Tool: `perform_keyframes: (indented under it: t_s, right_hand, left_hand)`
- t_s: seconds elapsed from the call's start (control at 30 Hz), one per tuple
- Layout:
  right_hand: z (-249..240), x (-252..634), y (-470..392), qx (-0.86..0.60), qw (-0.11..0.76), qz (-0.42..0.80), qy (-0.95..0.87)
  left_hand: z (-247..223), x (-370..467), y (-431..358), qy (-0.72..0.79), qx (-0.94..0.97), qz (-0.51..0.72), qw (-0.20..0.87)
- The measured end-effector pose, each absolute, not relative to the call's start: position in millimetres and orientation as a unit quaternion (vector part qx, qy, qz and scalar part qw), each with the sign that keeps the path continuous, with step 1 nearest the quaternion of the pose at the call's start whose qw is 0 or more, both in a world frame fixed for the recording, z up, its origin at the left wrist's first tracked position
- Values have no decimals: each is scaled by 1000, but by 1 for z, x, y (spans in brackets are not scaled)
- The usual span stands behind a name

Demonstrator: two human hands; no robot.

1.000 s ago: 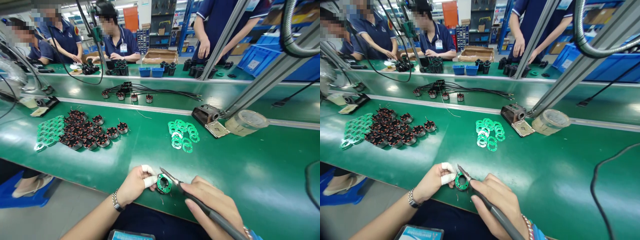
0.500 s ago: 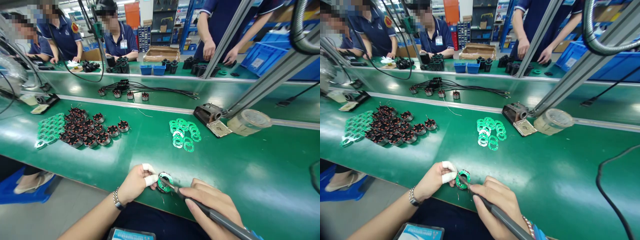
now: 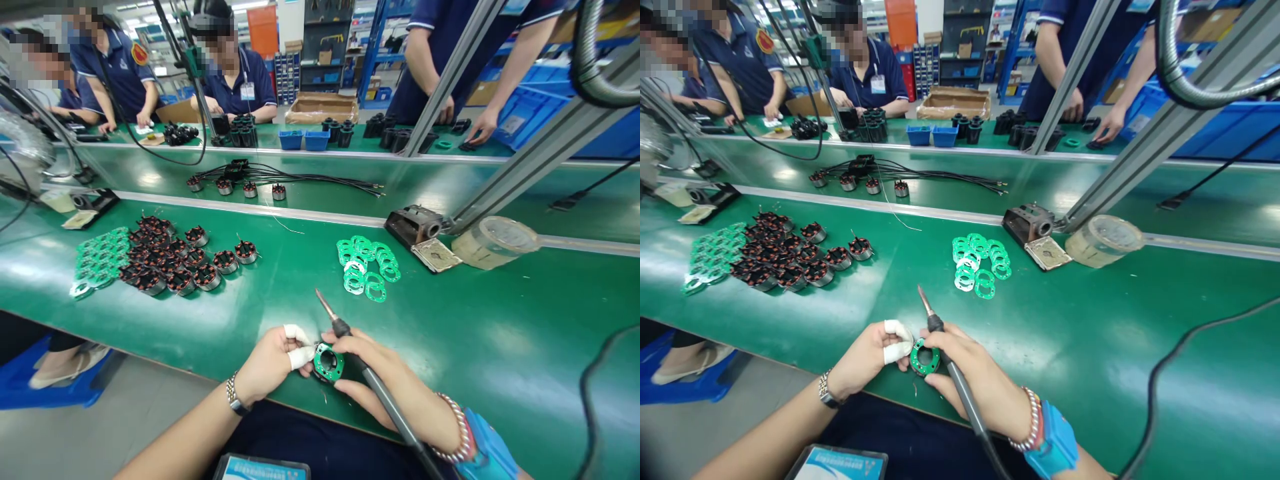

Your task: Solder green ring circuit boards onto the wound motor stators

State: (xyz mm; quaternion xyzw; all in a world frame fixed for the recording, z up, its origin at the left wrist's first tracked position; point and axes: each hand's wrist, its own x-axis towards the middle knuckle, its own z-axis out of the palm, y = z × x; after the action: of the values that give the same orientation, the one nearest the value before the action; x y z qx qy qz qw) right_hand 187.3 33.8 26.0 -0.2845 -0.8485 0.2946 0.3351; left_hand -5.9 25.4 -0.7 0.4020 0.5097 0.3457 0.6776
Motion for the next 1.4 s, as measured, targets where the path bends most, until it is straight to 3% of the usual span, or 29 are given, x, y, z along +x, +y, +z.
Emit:
perform_keyframes:
  t_s: [0.13,0.27,0.43,0.53,0.77,1.0,1.4]
  right_hand:
    - [17,186,35,-300,279,331,-850]
    - [12,189,32,-314,284,332,-843]
    - [11,188,29,-321,308,324,-835]
    - [10,185,25,-333,323,309,-830]
    - [11,175,16,-361,387,233,-816]
    - [14,162,29,-279,395,230,-844]
    - [12,160,29,-267,383,226,-855]
  left_hand:
    - [5,-12,20,528,476,364,602]
    - [13,-23,8,463,679,318,473]
    - [12,-24,4,401,761,248,445]
    - [9,-18,7,411,731,262,478]
    - [3,-7,9,480,472,325,664]
    - [3,-7,10,479,422,342,690]
    - [1,-7,8,479,403,370,686]
